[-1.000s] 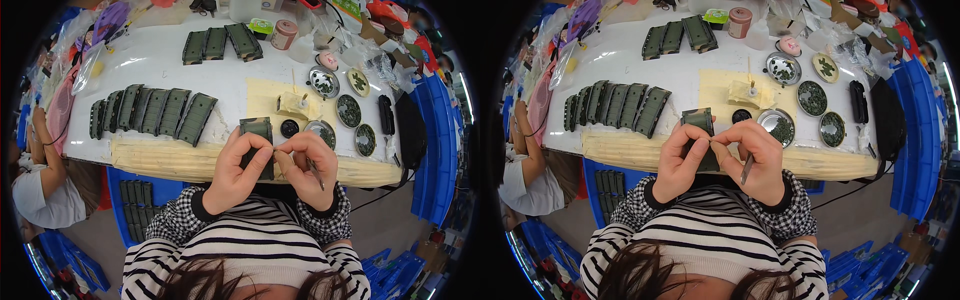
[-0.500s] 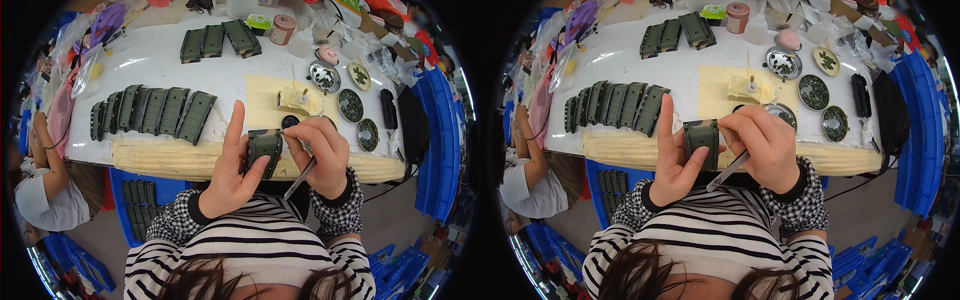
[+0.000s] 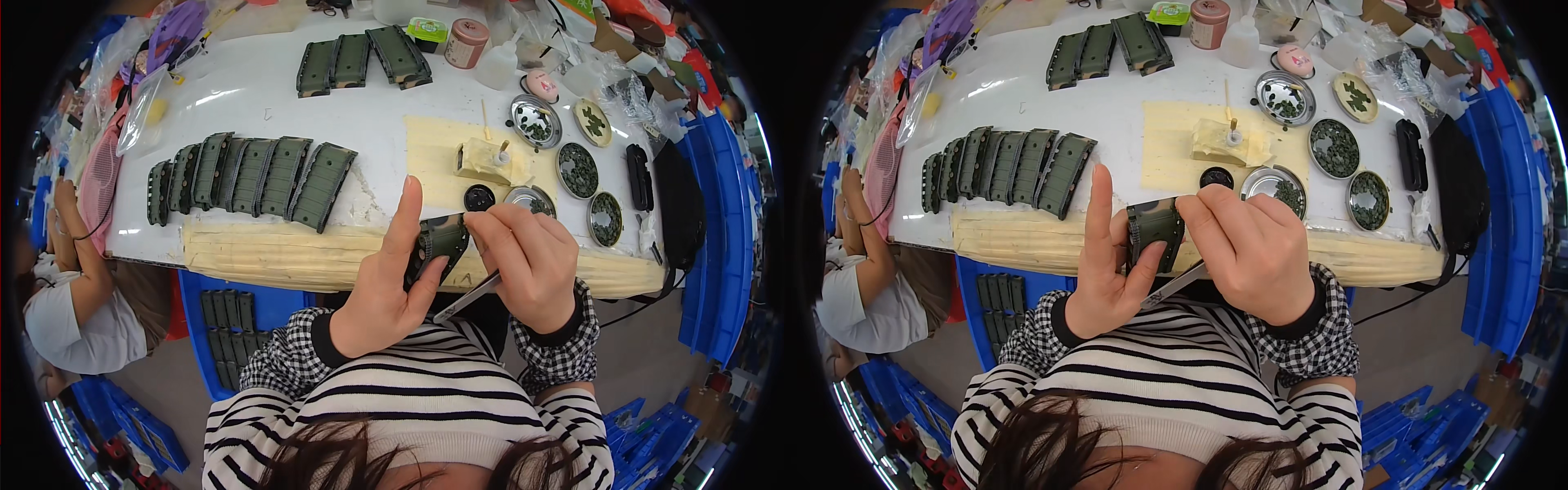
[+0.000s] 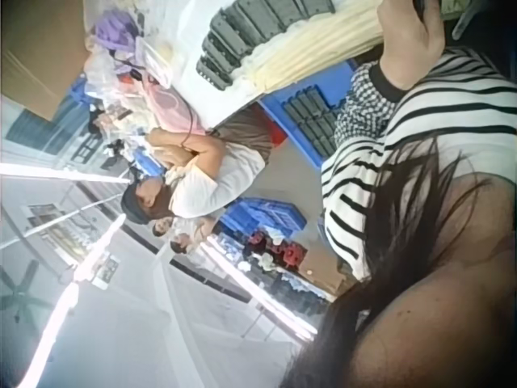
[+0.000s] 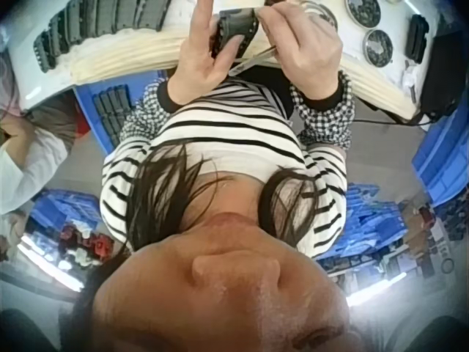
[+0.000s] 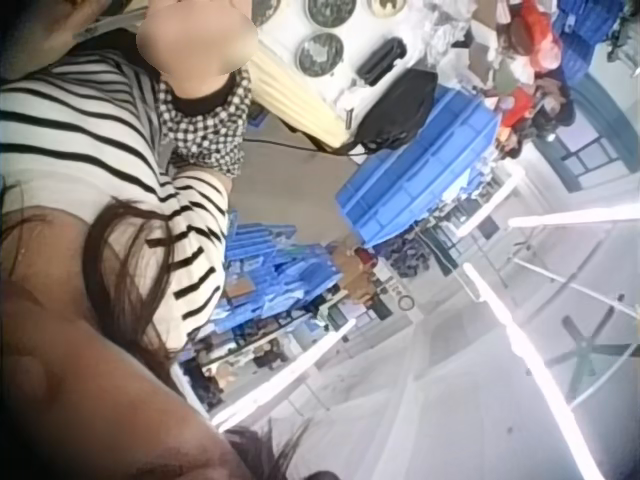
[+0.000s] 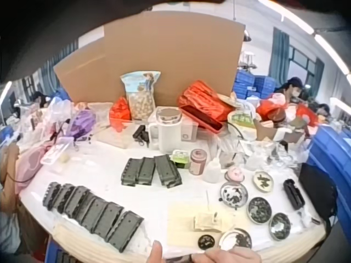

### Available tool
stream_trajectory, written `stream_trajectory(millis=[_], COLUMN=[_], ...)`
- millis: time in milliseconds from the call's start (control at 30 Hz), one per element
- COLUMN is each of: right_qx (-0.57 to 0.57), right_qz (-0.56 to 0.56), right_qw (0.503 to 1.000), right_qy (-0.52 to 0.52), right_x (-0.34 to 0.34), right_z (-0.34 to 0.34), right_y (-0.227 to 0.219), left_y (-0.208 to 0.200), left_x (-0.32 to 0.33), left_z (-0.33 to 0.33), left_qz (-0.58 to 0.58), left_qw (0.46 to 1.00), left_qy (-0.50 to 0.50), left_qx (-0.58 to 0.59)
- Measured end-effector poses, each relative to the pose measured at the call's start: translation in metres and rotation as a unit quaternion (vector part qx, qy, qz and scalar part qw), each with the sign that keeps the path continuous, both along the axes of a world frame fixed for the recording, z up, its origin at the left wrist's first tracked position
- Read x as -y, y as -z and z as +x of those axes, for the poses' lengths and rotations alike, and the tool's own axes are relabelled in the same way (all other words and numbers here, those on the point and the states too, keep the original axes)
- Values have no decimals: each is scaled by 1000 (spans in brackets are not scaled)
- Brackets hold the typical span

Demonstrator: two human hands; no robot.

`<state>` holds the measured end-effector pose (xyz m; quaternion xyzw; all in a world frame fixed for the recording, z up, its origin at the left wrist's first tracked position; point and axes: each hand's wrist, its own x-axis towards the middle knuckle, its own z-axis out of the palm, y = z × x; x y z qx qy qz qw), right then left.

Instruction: Assembling plastic toy tank models by manually attaching small components using tweezers.

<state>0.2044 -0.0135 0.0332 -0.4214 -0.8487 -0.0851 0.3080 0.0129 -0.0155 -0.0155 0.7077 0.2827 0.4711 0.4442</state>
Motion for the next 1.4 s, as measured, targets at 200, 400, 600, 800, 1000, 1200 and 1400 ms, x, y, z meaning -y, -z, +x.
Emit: stream_trajectory(millis=[200, 400, 600, 800, 1000, 1200, 1400], right_qx=[41, 2, -167, -227, -182, -109, -50], right_qz=[-7, -41, -108, -104, -173, -232, -199], right_qw=[999, 999, 980, 900, 898, 913, 932], right_qy=[18, 17, 21, 357, 361, 317, 299], right_x=[5, 12, 17, 28, 27, 16, 13], right_z=[-4, -6, 2, 102, 171, 174, 177], right_y=[-7, -2, 9, 11, 31, 20, 22], left_y=[-2, 3, -4, -17, -17, -18, -18], left_x=[-1, 1, -3, -7, -7, -6, -7], left_z=[0, 1, 6, -1, 3, 1, 0], left_qz=[24, -12, -132, -307, -339, -347, -329], left_qw=[1000, 1000, 986, 937, 923, 923, 926], left_qy=[3, 1, 63, 79, 83, 61, 65], left_qx=[-15, 14, 85, 149, 160, 157, 174])
